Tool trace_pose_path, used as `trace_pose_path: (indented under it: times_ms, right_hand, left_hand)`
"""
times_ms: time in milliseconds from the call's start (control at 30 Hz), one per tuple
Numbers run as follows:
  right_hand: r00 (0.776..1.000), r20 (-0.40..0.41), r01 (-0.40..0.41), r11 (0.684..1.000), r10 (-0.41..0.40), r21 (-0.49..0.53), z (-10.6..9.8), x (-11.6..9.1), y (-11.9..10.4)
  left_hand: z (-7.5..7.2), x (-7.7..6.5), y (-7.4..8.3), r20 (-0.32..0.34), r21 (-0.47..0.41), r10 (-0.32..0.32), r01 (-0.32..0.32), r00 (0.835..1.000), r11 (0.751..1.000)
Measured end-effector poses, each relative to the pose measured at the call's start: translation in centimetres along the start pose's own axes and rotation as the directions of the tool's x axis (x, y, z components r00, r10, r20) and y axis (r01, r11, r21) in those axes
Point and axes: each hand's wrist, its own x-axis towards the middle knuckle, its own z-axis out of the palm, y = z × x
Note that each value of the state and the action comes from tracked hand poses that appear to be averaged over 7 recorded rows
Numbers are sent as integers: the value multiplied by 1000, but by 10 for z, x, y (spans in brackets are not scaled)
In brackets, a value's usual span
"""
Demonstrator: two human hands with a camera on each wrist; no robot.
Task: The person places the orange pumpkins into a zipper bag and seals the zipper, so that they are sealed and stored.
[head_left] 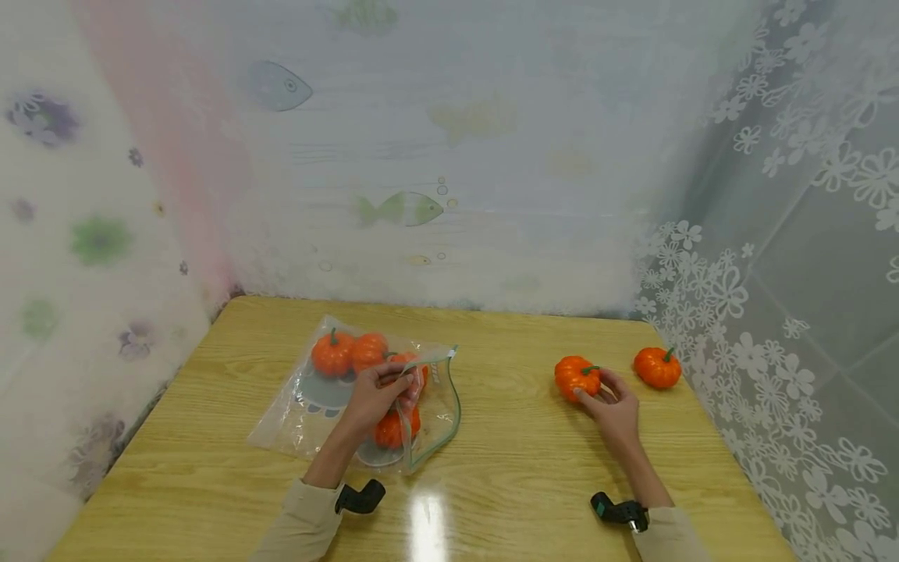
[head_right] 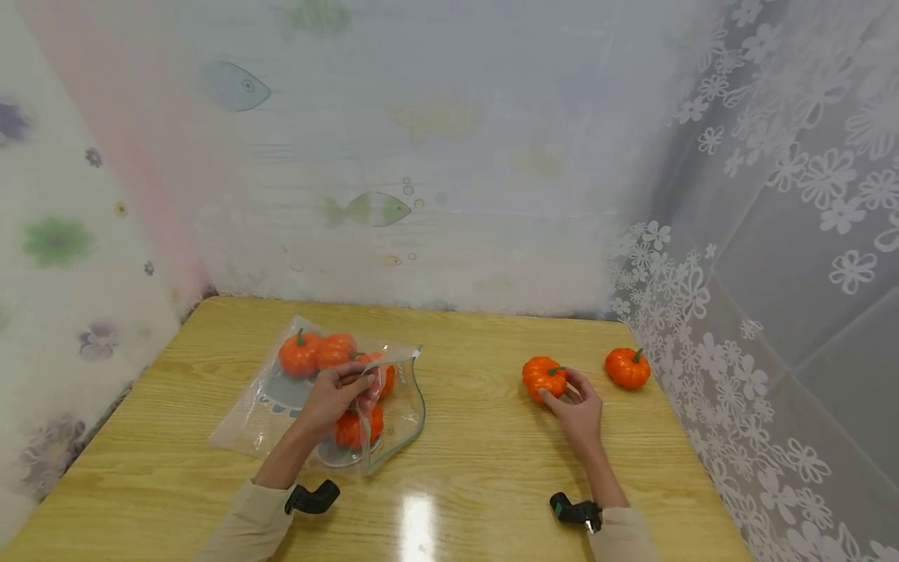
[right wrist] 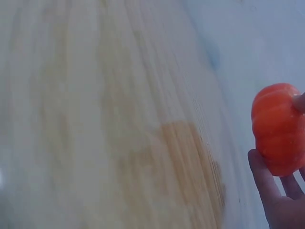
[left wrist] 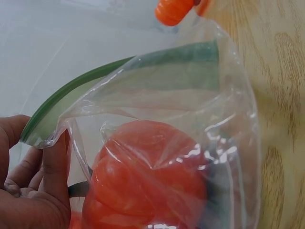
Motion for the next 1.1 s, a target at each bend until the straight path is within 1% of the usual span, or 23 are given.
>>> trace_pose_path:
  times_ms: [233, 333, 467, 567, 700, 833, 933, 1100]
  right_hand:
    - [996, 74, 44, 999, -46, 20, 12, -8, -1]
    - [991, 109, 69, 997, -71, 17, 18, -13, -1]
    - [980, 154, 127, 992, -127, 7, 28, -19, -1]
    - [965, 192, 181, 984, -178, 2, 35, -23, 1]
    - [947, 240, 218, 976, -213, 8, 43, -28, 1]
    - [926, 306, 225, 974, -220, 21, 52, -35, -1]
    - [905, 361, 228, 973, -223, 31, 58, -40, -3]
    - [873, 422, 261, 965, -246, 23, 68, -47, -6]
  left_hand:
    - [-2, 2, -1, -9, 18, 7, -7, 1000, 1000]
    - [-2, 2, -1, -6, 18, 11, -10, 1000, 1000]
    - [-2, 1, -1, -11, 10, 12, -12, 1000, 1000]
    - [-2, 1, -1, -23, 16, 16, -15, 1000, 1000]
    - [-1, 1, -1, -39, 24, 18, -17, 999, 1000]
    - [0, 1, -2, -42, 26, 28, -27, 999, 999]
    - [0, 1, -2, -37, 33, 43, -42, 998, 999]
    - [1, 0, -2, -35, 40, 60, -58, 998, 997]
